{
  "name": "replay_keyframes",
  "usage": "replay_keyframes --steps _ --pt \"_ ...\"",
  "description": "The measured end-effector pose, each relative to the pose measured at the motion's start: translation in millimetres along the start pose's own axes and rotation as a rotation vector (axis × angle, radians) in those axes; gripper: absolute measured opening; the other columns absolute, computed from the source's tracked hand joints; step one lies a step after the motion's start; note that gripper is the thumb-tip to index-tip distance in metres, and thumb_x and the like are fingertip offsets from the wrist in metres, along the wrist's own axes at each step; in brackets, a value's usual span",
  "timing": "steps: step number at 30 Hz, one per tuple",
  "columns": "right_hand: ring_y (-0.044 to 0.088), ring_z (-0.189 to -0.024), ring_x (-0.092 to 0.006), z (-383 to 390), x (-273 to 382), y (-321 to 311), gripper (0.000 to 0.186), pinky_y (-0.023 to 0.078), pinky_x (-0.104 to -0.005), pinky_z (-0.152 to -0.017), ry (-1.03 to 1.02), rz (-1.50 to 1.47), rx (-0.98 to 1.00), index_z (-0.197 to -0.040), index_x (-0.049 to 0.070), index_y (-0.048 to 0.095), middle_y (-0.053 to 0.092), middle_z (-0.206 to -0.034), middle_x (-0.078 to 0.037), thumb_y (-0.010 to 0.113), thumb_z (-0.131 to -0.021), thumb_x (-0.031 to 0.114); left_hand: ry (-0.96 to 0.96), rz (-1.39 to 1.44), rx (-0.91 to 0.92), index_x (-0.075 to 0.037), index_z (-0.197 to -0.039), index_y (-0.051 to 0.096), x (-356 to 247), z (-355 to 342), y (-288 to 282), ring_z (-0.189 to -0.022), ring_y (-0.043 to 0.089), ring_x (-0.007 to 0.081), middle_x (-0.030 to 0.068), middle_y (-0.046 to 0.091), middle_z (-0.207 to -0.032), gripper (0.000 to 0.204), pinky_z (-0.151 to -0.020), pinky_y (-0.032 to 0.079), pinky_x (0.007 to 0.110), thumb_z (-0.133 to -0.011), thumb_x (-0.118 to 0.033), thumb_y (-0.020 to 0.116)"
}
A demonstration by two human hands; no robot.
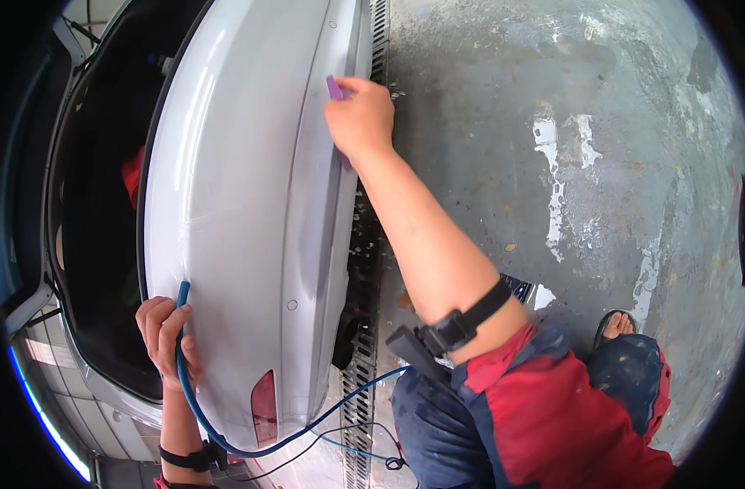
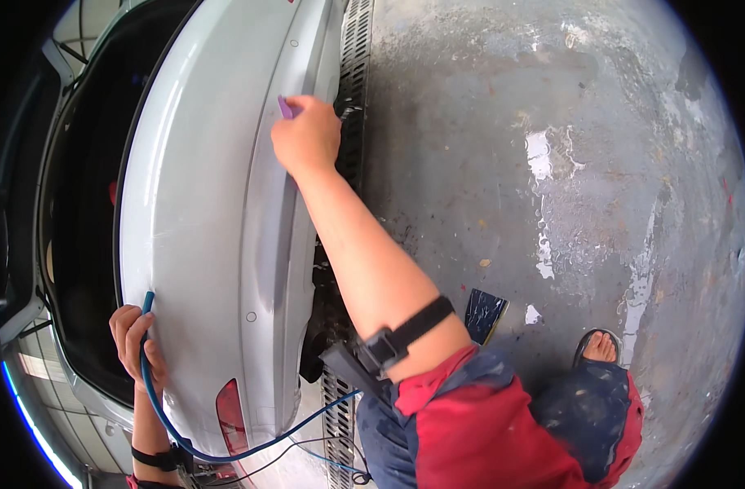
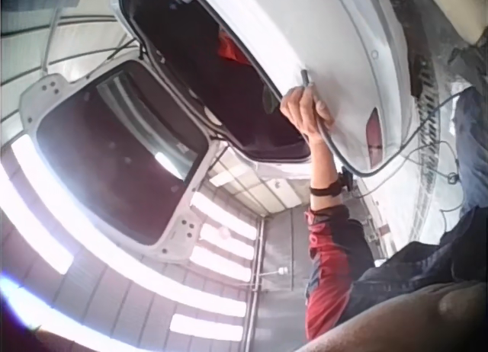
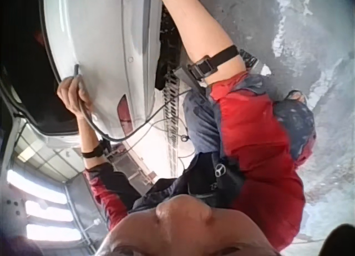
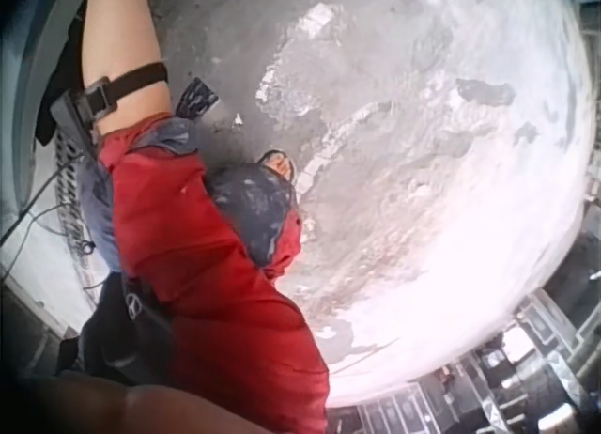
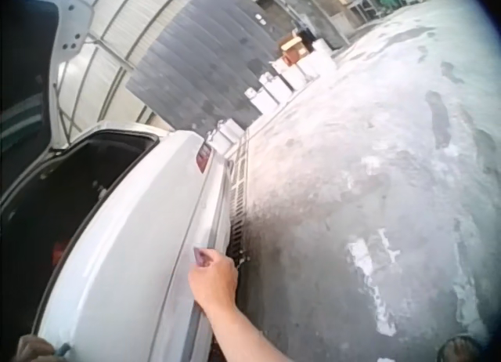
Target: The recorder is wet-sanding the rear bumper of a white car using a purple sanding sheet and water from a hose.
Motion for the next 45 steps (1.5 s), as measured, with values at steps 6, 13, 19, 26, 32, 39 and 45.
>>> replay_keyframes --steps 6,13,19,26,32,39,45 --pt "0.034 -0.153 -0.0412 89 -32 16 0.040 0.035 -0.0500 -0.121 -0.284 0.101 0.142 -0.127 0.006 0.071 0.042 -0.161 -0.020 0.067 -0.087 0.002 0.029 0.048 0.031 -0.001 -0.110 0.069 -3 -21 0 -0.105 0.062 0.0387 0.0198 0.064 -0.104 0.033 -0.093 0.050 0.049 -0.108 -0.030 0.054" --pt "0.020 -0.162 -0.0394 131 -8 19 0.078 0.023 -0.0533 -0.128 -0.445 0.622 0.090 -0.162 -0.004 0.034 0.029 -0.172 -0.021 0.067 -0.095 0.017 -0.044 0.069 0.022 0.000 -0.112 0.068 7 -70 18 -0.114 0.061 0.0392 0.0202 0.066 -0.113 0.043 -0.102 0.048 0.049 -0.111 -0.039 0.049" --pt "0.015 -0.162 -0.0463 188 24 39 0.085 0.015 -0.0603 -0.129 -0.323 0.344 0.407 -0.160 -0.016 0.023 0.022 -0.170 -0.034 0.067 -0.092 0.012 -0.076 0.017 -0.021 -0.004 -0.111 0.069 4 -75 25 -0.116 0.062 0.0370 0.0178 0.068 -0.114 0.043 -0.103 0.048 0.050 -0.112 -0.042 0.049" --pt "0.017 -0.160 -0.0502 121 30 44 0.070 0.014 -0.0573 -0.131 -0.280 0.123 0.206 -0.154 -0.023 0.029 0.026 -0.165 -0.040 0.055 -0.099 0.012 -0.074 0.009 -0.026 -0.003 -0.111 0.070 4 -72 24 -0.114 0.062 0.0375 0.0182 0.068 -0.113 0.042 -0.102 0.048 0.049 -0.111 -0.040 0.049" --pt "0.017 -0.160 -0.0499 164 26 38 0.072 0.015 -0.0596 -0.130 -0.321 0.219 0.274 -0.155 -0.022 0.029 0.025 -0.166 -0.038 0.056 -0.096 0.009 -0.082 -0.025 -0.026 -0.004 -0.109 0.071 6 -70 24 -0.116 0.063 0.0380 0.0186 0.069 -0.112 0.042 -0.105 0.048 0.050 -0.111 -0.039 0.050" --pt "0.026 -0.157 -0.0457 108 27 36 0.062 0.019 -0.0542 -0.130 -0.390 0.253 0.245 -0.153 -0.018 0.037 0.036 -0.163 -0.034 0.049 -0.103 0.016 -0.051 -0.006 -0.027 0.001 -0.113 0.070 5 -68 24 -0.118 0.062 0.0392 0.0197 0.067 -0.118 0.043 -0.105 0.048 0.050 -0.112 -0.036 0.048" --pt "0.017 -0.162 -0.0405 167 9 30 0.082 0.013 -0.0596 -0.130 -0.379 0.502 0.430 -0.163 -0.011 0.023 0.025 -0.171 -0.028 0.062 -0.101 0.027 -0.042 -0.012 -0.015 0.000 -0.112 0.070 4 -69 23 -0.118 0.062 0.0391 0.0195 0.068 -0.116 0.042 -0.105 0.048 0.050 -0.111 -0.036 0.049"
Point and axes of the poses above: each hand's wrist, its own z-axis away from the middle knuckle, its own y-axis out of the palm, x = y × z, the point moved 6 cm from there along -z, towards the middle knuckle
